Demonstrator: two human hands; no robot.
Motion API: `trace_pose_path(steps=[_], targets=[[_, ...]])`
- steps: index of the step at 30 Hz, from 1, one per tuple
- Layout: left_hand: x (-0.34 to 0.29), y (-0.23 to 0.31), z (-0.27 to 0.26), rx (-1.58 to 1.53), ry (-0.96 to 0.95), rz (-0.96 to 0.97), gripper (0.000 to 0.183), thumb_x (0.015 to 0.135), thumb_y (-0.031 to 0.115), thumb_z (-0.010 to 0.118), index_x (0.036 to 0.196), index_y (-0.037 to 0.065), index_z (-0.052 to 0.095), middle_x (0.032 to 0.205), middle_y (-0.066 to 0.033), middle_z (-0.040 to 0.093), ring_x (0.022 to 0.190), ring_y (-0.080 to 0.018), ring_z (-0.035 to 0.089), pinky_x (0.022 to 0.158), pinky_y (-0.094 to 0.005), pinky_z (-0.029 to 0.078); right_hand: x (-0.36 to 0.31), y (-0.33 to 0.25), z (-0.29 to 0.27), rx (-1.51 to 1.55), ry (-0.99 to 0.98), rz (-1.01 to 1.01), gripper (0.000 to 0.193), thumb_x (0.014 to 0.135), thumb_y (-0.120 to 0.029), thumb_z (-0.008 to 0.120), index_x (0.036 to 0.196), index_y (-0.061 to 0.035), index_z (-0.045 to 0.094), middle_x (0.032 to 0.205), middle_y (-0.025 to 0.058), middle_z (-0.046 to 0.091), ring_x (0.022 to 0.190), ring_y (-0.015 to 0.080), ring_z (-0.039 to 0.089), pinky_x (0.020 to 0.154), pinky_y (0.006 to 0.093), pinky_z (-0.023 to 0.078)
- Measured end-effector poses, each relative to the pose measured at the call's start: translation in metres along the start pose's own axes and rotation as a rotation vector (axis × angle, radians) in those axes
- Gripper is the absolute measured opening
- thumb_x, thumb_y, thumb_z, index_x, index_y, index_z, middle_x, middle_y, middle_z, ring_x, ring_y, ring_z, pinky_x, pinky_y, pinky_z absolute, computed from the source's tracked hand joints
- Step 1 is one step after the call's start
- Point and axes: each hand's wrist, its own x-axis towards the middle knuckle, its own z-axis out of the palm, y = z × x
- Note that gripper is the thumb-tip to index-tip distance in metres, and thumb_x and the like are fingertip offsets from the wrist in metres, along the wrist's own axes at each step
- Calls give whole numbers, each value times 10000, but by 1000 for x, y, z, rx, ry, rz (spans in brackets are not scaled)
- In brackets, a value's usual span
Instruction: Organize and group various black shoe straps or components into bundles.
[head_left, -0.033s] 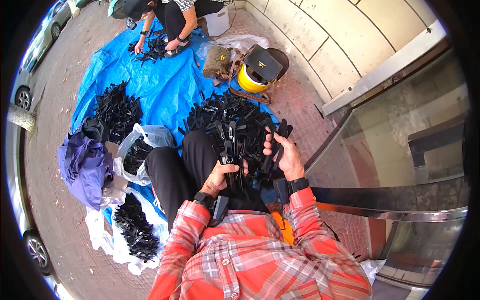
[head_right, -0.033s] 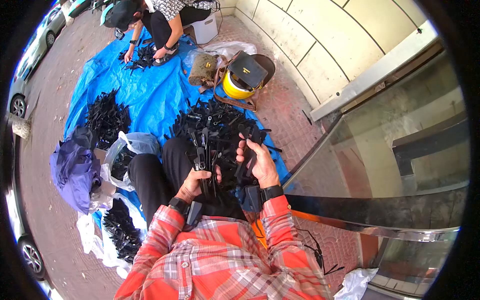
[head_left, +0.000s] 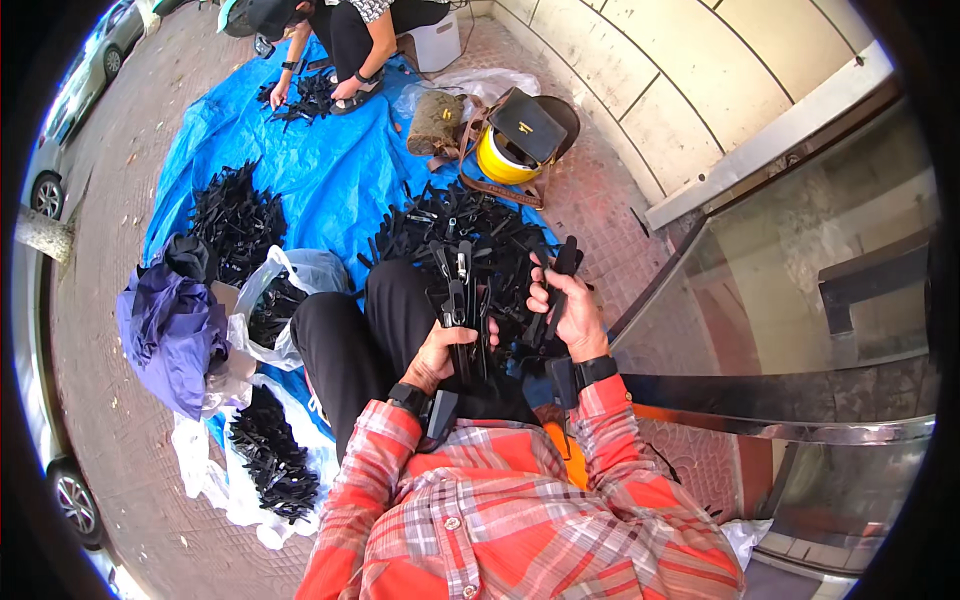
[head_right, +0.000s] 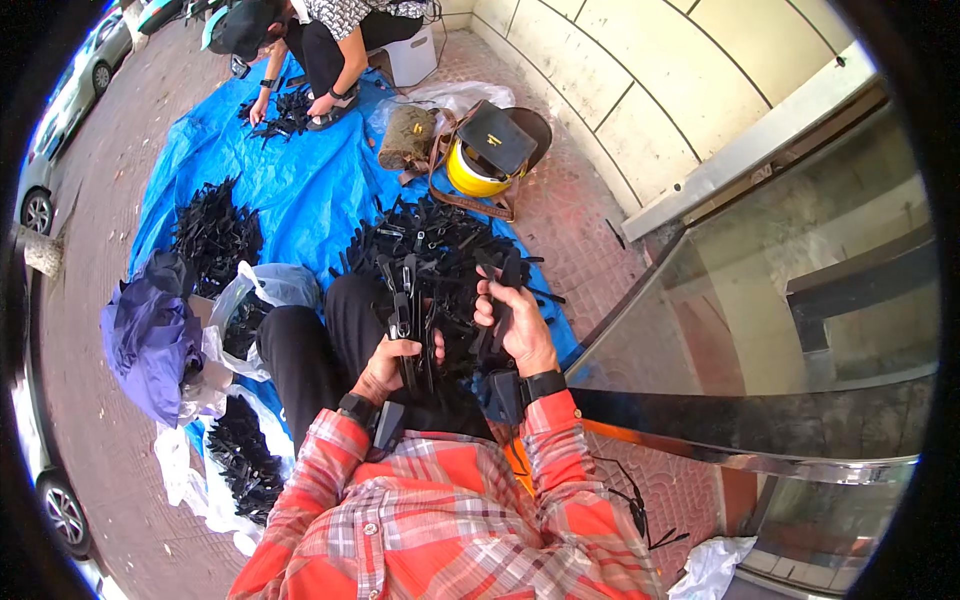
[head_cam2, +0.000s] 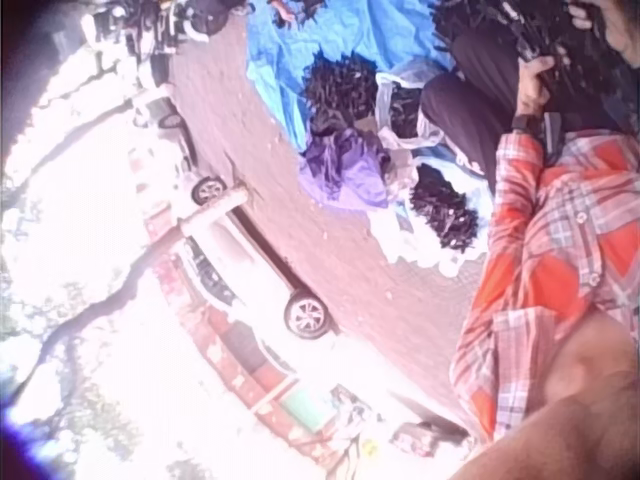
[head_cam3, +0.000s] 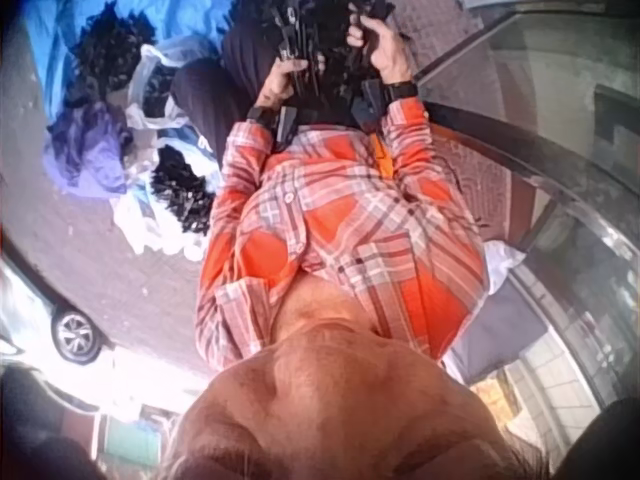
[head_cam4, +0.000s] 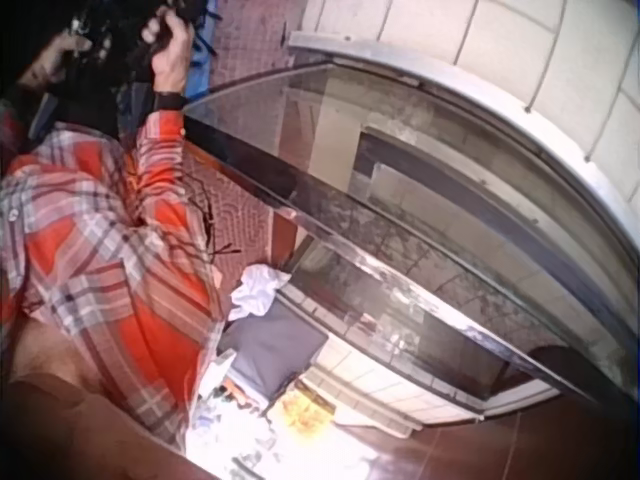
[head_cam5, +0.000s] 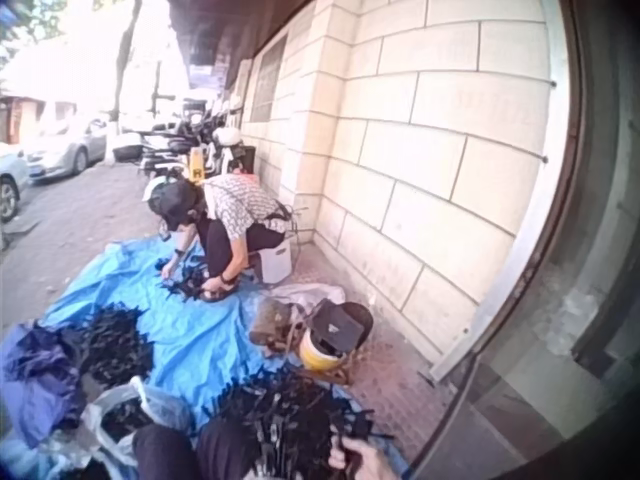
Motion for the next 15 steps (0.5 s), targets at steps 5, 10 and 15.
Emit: trace_pose_path(steps=[5, 10, 15], targets=[[1, 3, 5, -8, -38, 1, 765, 684, 50, 591, 1395, 71, 310, 1117, -180, 573, 934, -289, 628, 811, -397, 532, -4, 20, -3, -431, 120, -21, 271, 815, -154, 694, 1023, -5, 608, 616, -30, 471, 455, 50, 402, 415, 203, 297], [4, 0, 4, 82, 14, 41, 756, 699, 41, 567, 1403, 69, 291, 1133, -180, 558, 951, -296, 623, 804, -432, 539, -19, 35, 16, -534, 150, 67, 270, 849, -305, 672, 808, -43, 622, 595, -16, 493, 435, 47, 418, 368, 196, 259], [5, -1, 5, 124, 31, 50, 704, 717, 19, 566, 1376, 64, 324, 1063, -157, 596, 902, -273, 639, 794, -408, 550, -17, 41, 22, -505, 124, 32, 196, 834, -232, 677, 816, -60, 585, 611, -8, 518, 470, 57, 452, 382, 182, 283]])
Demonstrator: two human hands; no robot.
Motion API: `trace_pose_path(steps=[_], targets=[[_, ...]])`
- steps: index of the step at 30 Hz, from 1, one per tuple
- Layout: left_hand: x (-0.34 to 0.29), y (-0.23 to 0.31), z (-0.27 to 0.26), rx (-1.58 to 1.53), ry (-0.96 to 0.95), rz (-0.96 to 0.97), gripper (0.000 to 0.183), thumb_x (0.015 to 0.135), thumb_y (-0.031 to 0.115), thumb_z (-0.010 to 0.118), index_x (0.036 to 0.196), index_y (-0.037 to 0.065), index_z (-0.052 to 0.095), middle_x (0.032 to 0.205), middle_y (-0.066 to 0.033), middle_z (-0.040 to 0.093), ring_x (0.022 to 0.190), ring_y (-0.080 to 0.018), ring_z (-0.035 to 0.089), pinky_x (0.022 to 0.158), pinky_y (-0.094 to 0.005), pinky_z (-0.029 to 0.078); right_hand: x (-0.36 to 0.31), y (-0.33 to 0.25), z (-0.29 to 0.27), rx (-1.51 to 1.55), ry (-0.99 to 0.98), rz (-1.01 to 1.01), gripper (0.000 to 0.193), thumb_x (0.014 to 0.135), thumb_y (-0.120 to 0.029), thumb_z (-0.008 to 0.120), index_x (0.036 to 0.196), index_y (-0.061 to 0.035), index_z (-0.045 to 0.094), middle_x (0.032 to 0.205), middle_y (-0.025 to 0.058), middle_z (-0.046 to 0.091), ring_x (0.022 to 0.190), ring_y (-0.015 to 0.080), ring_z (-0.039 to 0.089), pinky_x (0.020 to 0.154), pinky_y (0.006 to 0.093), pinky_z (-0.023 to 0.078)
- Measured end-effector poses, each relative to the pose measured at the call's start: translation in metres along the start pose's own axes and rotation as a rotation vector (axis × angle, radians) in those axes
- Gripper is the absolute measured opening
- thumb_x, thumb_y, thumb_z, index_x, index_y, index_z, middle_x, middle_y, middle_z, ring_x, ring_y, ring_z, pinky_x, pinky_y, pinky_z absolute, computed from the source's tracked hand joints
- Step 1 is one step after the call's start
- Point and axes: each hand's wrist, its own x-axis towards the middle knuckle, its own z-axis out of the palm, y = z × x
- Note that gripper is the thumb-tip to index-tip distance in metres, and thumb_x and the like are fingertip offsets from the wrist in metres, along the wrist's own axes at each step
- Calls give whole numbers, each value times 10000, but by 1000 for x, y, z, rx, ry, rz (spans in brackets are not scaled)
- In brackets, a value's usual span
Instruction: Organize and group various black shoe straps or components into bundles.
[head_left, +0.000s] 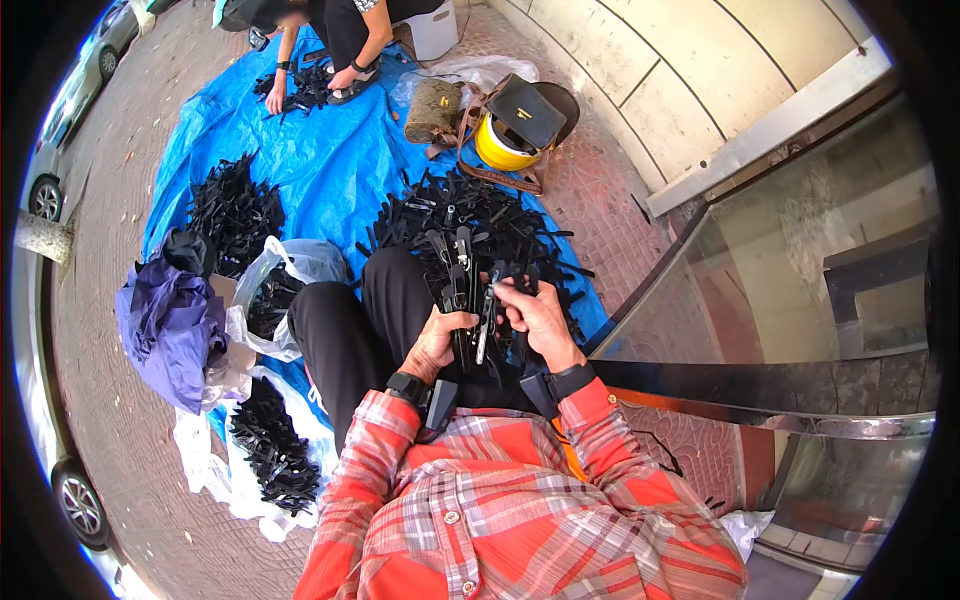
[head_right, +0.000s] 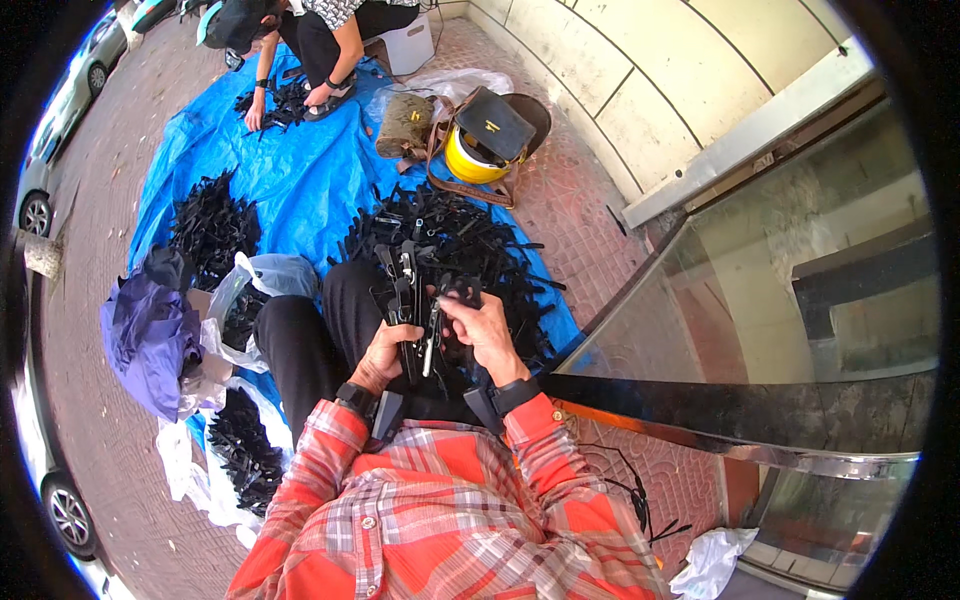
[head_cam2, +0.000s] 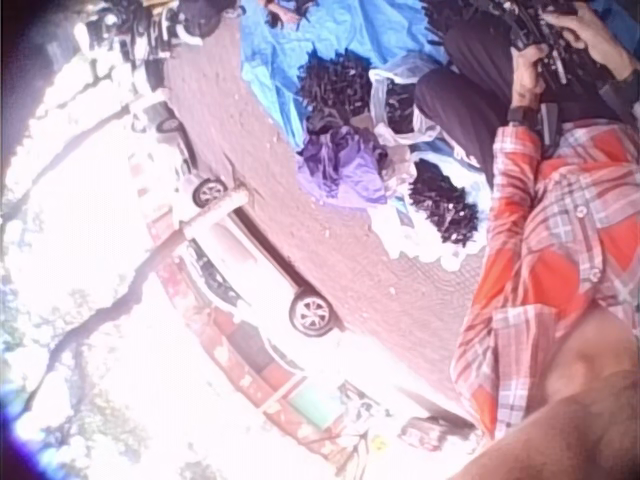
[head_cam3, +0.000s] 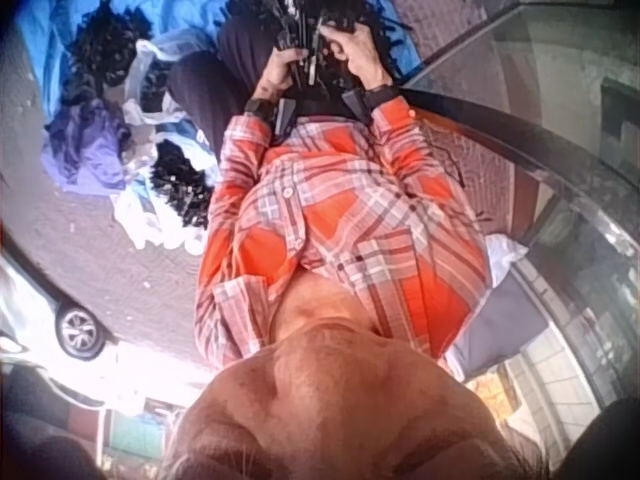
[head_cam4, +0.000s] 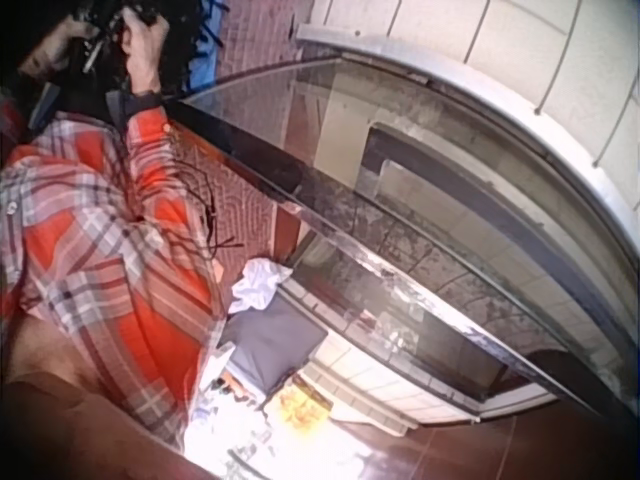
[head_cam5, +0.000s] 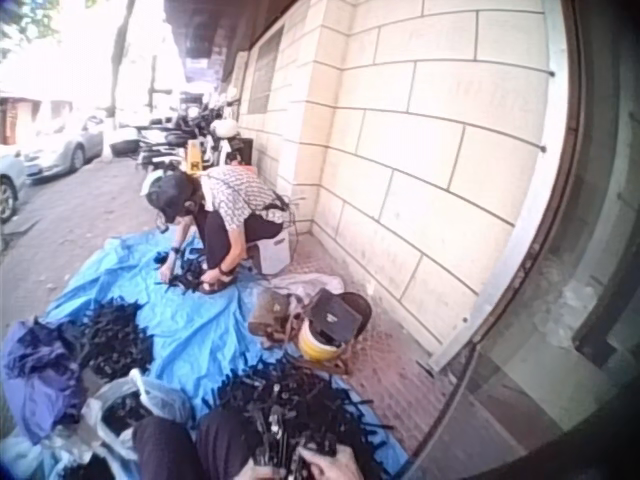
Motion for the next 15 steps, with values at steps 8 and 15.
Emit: trace_pose_path(steps=[8, 15], targets=[[4, -8, 0, 107, 178, 40, 426, 728, -3, 603, 1148, -13, 532, 936, -118, 634, 803, -219, 645, 746, -358, 551, 5, 7, 4, 67, 23, 108, 180, 804, -200, 712, 881, -77, 606, 612, -34, 496, 466, 45, 440, 372, 187, 288], [2, 0, 13, 69, 178, 51, 566, 676, -51, 630, 1221, 36, 508, 914, -25, 594, 782, -140, 598, 728, -285, 514, 14, 5, -12, 246, 6, 17, 131, 837, -105, 628, 942, -61, 563, 798, 69, 620, 571, 84, 529, 390, 193, 330]])
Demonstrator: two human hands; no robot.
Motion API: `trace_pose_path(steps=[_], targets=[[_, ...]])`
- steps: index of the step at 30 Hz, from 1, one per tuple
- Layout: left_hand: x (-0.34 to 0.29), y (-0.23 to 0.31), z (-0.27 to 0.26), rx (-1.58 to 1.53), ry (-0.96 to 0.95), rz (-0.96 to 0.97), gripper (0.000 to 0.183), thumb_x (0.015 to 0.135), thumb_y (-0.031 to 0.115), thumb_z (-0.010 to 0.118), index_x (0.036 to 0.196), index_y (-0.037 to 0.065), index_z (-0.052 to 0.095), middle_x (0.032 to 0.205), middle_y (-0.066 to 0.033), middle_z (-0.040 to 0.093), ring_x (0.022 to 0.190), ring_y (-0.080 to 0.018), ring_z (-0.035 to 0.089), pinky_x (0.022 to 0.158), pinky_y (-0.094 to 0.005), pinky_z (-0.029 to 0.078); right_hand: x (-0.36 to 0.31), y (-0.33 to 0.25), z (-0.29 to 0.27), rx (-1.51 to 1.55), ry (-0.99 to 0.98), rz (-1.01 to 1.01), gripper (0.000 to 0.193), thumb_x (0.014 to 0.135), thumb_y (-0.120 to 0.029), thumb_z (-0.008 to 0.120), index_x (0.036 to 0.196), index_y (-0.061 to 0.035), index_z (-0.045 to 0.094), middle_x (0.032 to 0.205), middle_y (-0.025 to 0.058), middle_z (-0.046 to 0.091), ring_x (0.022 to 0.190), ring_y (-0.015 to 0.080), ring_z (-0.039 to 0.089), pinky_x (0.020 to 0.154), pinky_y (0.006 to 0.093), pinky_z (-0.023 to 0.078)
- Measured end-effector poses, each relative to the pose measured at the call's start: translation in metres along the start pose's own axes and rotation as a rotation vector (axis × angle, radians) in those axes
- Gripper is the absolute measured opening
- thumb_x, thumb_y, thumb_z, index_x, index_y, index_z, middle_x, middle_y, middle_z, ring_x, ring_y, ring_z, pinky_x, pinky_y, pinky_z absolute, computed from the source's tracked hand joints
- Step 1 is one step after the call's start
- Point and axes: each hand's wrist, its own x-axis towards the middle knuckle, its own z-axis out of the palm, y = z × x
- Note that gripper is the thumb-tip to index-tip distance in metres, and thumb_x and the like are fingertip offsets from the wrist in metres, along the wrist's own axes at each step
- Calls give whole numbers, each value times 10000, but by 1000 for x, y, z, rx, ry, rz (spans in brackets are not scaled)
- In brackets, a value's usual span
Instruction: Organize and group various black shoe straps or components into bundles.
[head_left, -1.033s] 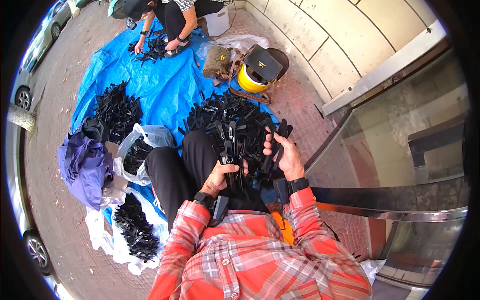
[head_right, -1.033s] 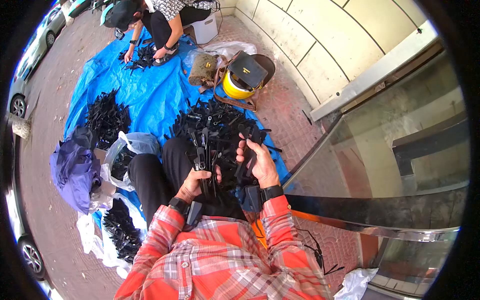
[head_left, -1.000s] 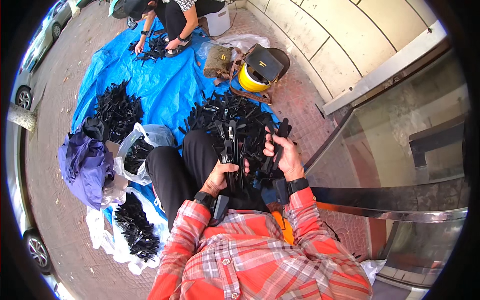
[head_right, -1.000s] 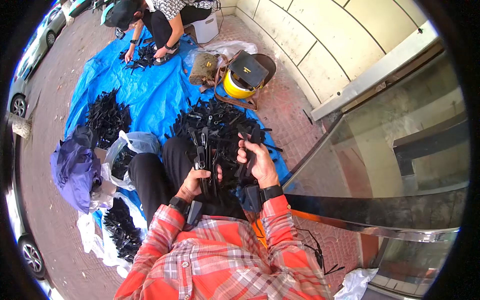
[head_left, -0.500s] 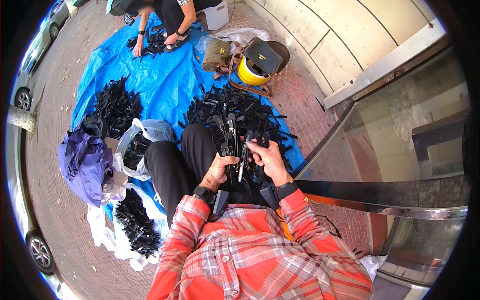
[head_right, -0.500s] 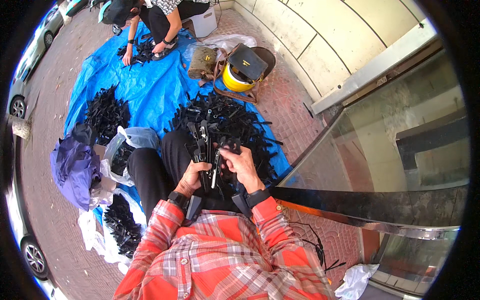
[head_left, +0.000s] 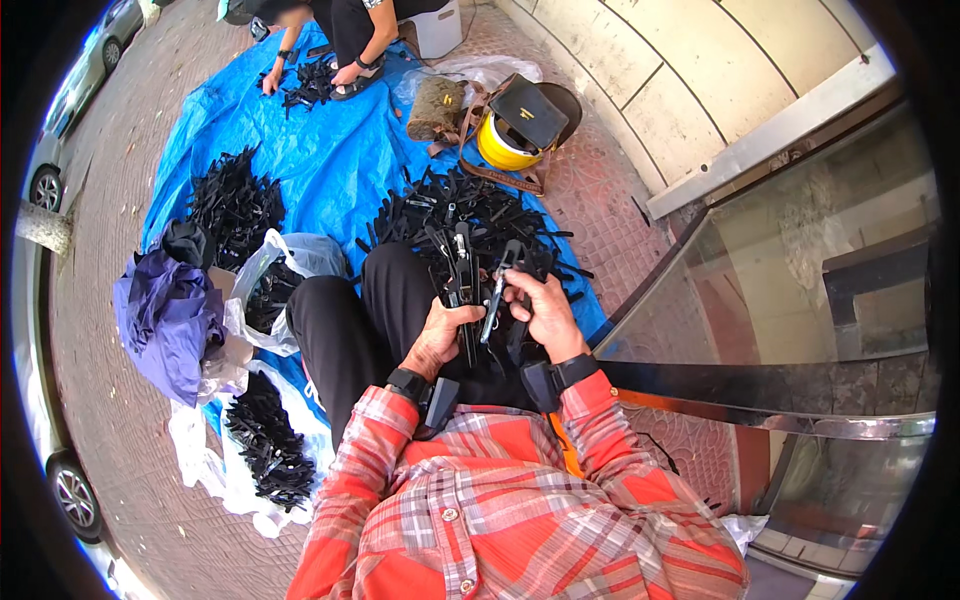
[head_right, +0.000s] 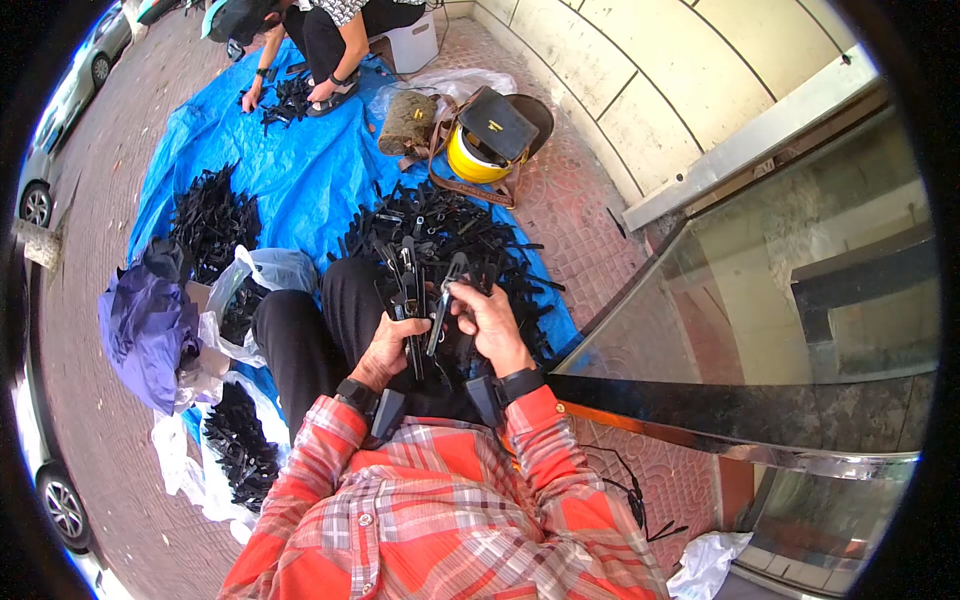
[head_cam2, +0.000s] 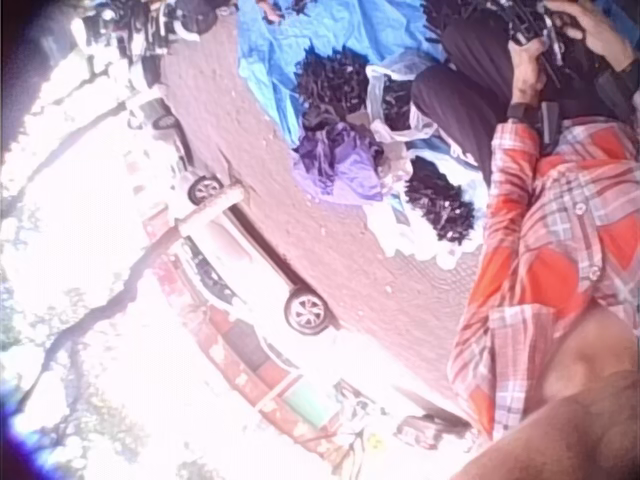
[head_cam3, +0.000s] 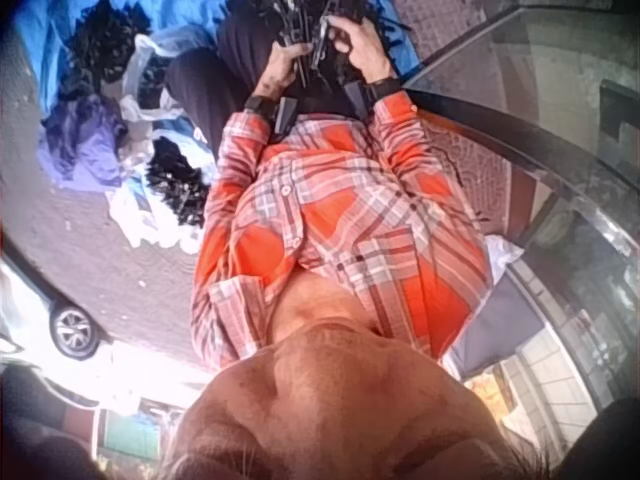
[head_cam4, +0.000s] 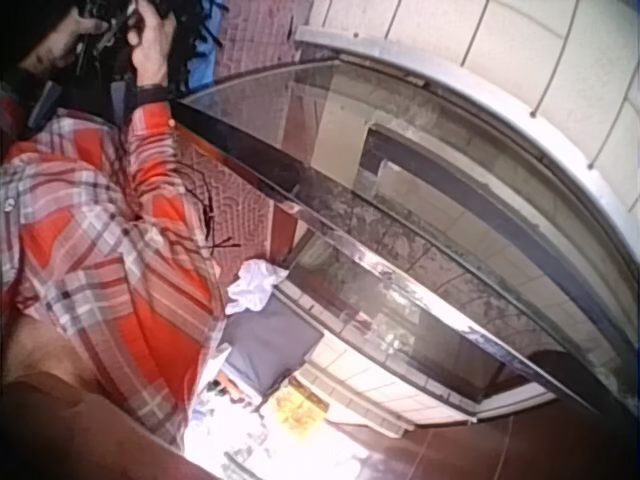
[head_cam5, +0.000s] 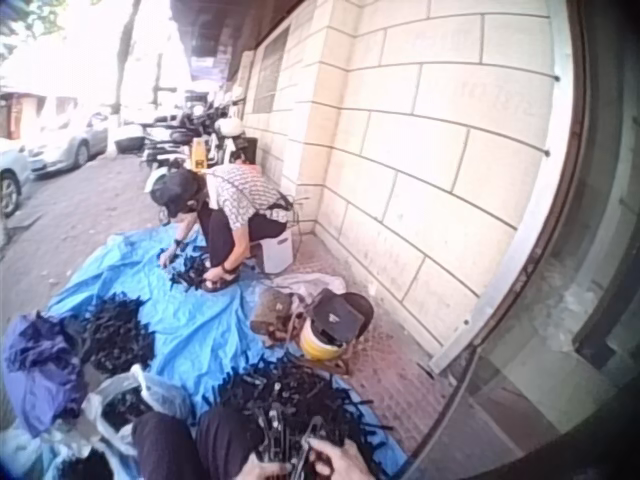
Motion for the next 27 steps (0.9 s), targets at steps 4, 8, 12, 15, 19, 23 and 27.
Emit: trace_pose_path(steps=[4, 8, 12, 15, 19, 23, 27], targets=[[2, -4, -5, -13, 6, 20, 562, 682, -44, 628, 1225, 27, 500, 873, -33, 587, 777, -159, 608, 727, -299, 517, -2, -12, -15, 253, -33, 42, 129, 846, -118, 589, 953, -48, 576, 823, 93, 638, 600, 118, 551, 428, 224, 372], [5, -5, -9, -24, -25, 47, 586, 707, -16, 608, 1266, 20, 439, 855, -64, 598, 765, -179, 619, 710, -320, 529, -15, -14, -31, -134, 59, -9, 138, 776, -166, 700, 835, -80, 609, 651, -12, 558, 525, 82, 497, 455, 231, 368], [4, -2, -7, -17, -11, 22, 566, 729, -14, 594, 1270, 23, 433, 870, -71, 600, 796, -175, 622, 728, -314, 527, -36, -1, -5, -428, 11, 34, 181, 767, -167, 737, 831, -53, 612, 609, -19, 540, 485, 57, 471, 463, 205, 361], [7, -7, -10, -30, 18, 31, 554, 737, -12, 592, 1268, 22, 436, 892, -77, 601, 811, -182, 626, 757, -307, 527, -34, 14, 20, -680, -47, -190, 210, 734, -151, 765, 851, -58, 617, 627, -48, 520, 483, 28, 447, 409, 181, 306], [6, -5, -17, -168, -51, -7, 579, 758, -4, 587, 1306, 18, 400, 924, -102, 597, 865, -221, 620, 755, -369, 543, -36, 6, 12, -231, -39, 121, 188, 769, -126, 713, 930, -57, 644, 711, -19, 591, 538, 36, 467, 418, 184, 305], [1, 0, -17, -300, -156, -73, 625, 770, 57, 575, 1347, 78, 335, 989, -129, 573, 990, -290, 584, 802, -460, 552, -33, 0, -23, -14, -31, 52, 91, 817, -117, 617, 876, -48, 632, 764, 18, 619, 616, 110, 554, 533, 235, 423], [4, -4, -22, -361, -171, -99, 650, 768, 62, 571, 1367, 95, 319, 1014, -132, 570, 1001, -304, 581, 841, -488, 528, -43, -8, -30, -529, -128, -252, 229, 735, -43, 698, 919, -37, 561, 750, -12, 550, 679, 89, 531, 618, 216, 426]])
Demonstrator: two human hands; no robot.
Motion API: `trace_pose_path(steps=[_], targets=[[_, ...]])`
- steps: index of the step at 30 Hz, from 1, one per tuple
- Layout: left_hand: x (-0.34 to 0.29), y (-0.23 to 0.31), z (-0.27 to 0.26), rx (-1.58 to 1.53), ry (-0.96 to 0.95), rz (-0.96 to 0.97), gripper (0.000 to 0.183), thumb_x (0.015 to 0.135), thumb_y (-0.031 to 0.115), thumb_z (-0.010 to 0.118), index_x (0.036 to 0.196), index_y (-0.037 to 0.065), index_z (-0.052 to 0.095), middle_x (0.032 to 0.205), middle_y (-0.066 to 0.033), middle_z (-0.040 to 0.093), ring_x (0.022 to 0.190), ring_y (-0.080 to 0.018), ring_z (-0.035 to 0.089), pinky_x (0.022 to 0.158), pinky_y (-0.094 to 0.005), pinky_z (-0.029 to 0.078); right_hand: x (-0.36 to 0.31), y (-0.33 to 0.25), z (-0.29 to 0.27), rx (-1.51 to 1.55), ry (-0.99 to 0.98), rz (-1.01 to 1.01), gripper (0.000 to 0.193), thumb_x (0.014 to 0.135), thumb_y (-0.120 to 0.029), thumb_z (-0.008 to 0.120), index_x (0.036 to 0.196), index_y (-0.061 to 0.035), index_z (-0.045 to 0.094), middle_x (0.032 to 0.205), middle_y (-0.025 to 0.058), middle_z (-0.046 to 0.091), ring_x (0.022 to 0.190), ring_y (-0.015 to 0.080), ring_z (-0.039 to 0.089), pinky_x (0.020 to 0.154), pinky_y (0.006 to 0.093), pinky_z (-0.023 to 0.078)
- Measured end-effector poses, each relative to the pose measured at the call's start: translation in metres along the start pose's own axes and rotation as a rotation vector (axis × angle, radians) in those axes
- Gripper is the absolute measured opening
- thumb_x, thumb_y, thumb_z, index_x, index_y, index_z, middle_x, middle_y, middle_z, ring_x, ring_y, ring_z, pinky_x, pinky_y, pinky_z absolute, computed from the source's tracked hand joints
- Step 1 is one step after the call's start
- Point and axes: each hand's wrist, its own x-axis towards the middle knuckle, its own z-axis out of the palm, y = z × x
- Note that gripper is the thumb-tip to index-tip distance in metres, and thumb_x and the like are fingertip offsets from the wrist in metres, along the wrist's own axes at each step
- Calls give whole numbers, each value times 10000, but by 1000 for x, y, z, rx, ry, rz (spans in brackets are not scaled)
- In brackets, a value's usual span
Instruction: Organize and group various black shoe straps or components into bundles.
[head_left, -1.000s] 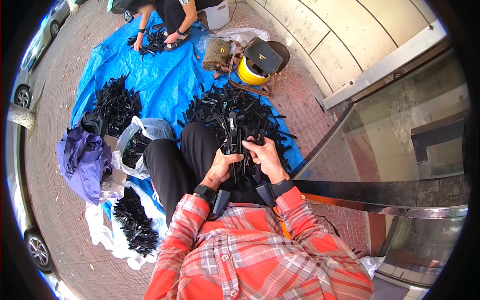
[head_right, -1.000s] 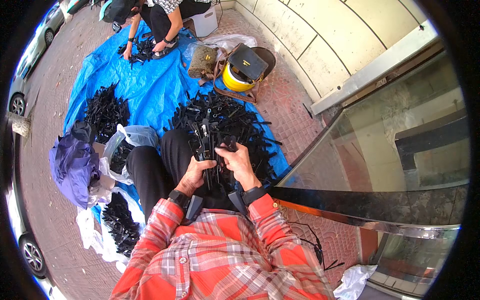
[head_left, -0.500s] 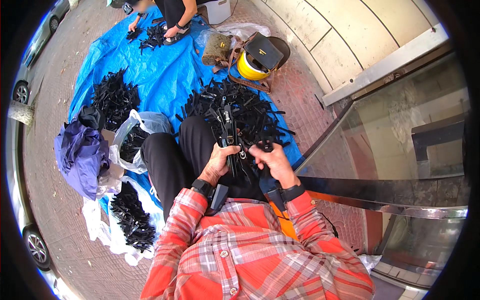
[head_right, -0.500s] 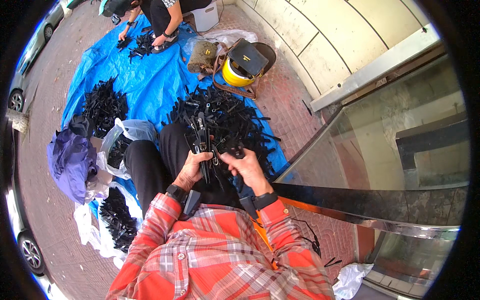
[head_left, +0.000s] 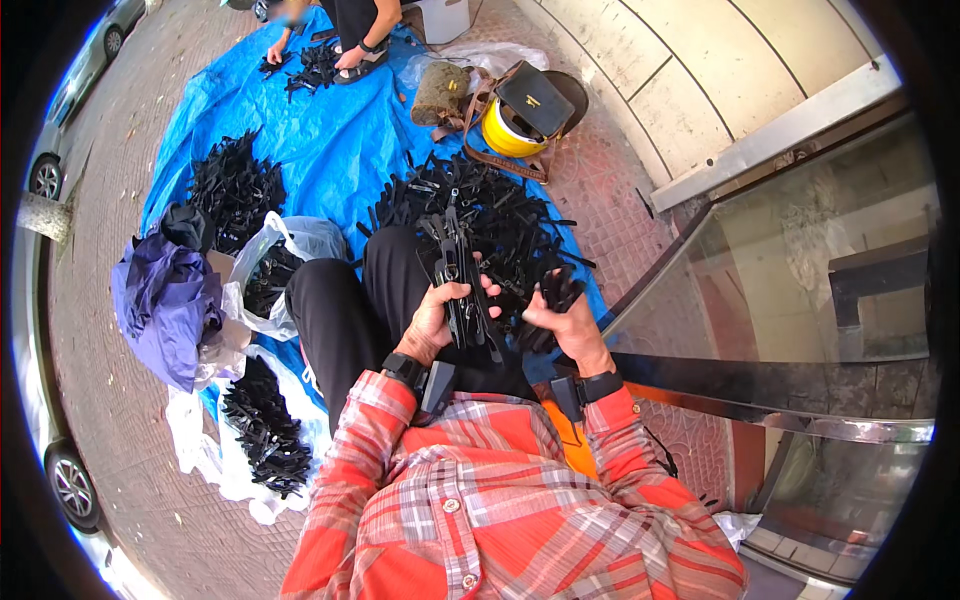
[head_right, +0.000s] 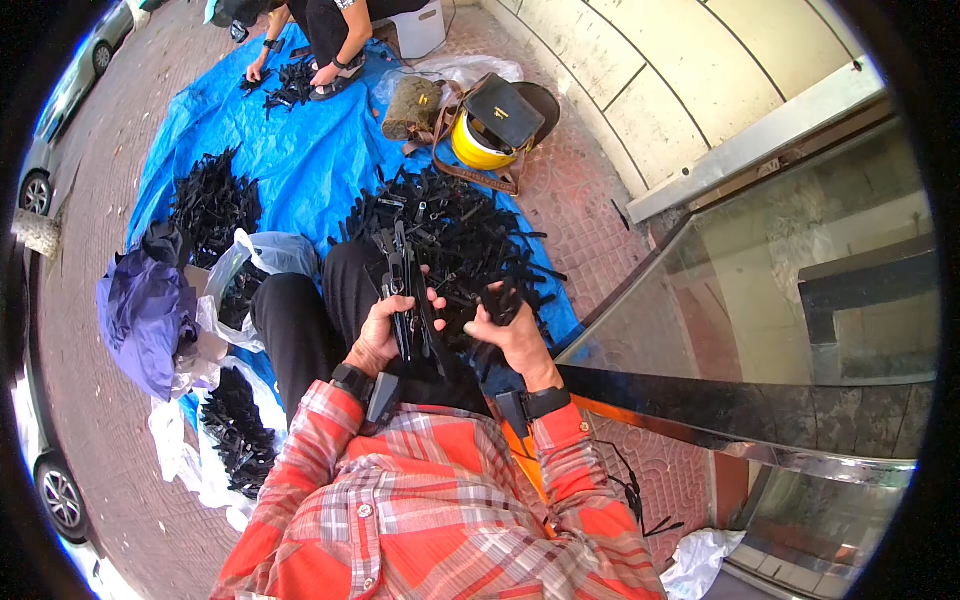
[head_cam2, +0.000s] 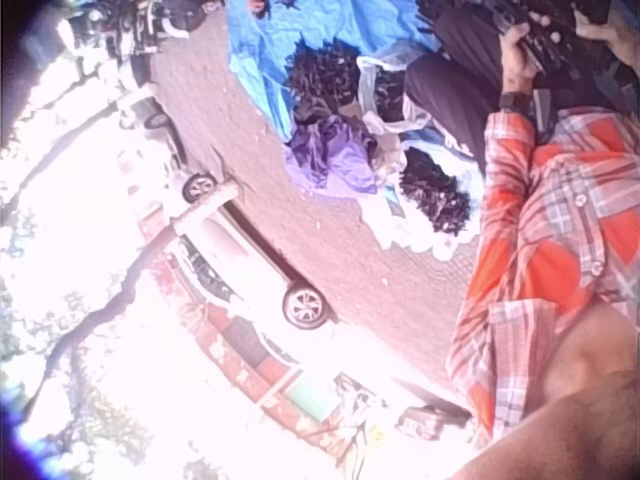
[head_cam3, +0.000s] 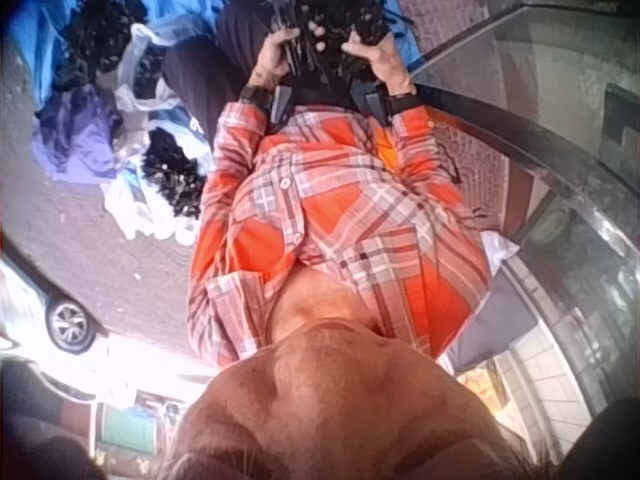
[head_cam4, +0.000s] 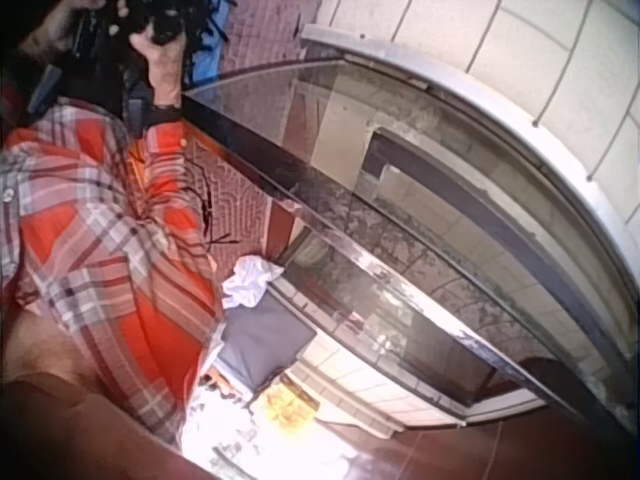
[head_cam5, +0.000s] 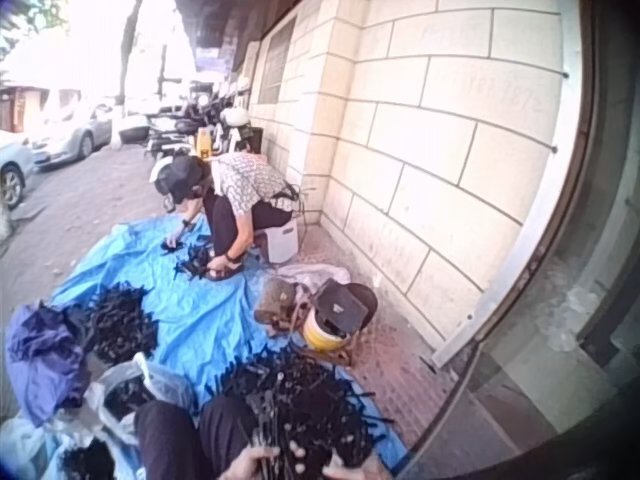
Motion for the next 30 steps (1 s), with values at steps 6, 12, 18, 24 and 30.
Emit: trace_pose_path(steps=[6, 12, 18, 24, 30], targets=[[-1, 0, -2, 14, 4, -16, 628, 785, 58, 546, 1368, 79, 315, 1033, -147, 577, 1045, -330, 571, 865, -495, 513, -5, -11, 24, -361, -321, -219, 462, 629, 64, 696, 1071, -52, 630, 1026, 48, 667, 904, 124, 612, 745, 262, 475], [-4, 3, 5, 61, 59, -60, 558, 806, 50, 515, 1341, 50, 356, 1087, -184, 580, 1033, -338, 594, 819, -477, 548, -3, -20, 29, -130, -376, -114, 380, 654, 58, 701, 1014, -60, 668, 942, 37, 646, 880, 143, 595, 824, 283, 434], [-7, 6, 6, 69, 77, -64, 475, 827, 60, 517, 1286, 16, 406, 1102, -202, 579, 1034, -328, 601, 779, -470, 568, -11, -44, 13, 224, 2, -134, 186, 775, -86, 688, 925, -30, 593, 1025, 37, 598, 765, 89, 558, 706, 257, 459], [-6, 7, 4, 6, 91, -106, 446, 830, 95, 538, 1255, 14, 430, 1104, -190, 581, 1050, -310, 595, 827, -462, 550, -10, -24, 25, -808, -354, -630, 431, 519, 40, 700, 912, -115, 615, 846, 14, 561, 843, 241, 528, 752, 330, 421], [-7, 5, 1, 2, 102, -103, 396, 818, 82, 545, 1190, -30, 467, 1094, -188, 591, 1071, -319, 587, 873, -464, 525, -10, -16, 43, -934, -336, -762, 383, 536, 35, 673, 887, -116, 650, 828, 3, 539, 860, 211, 534, 746, 318, 440]])
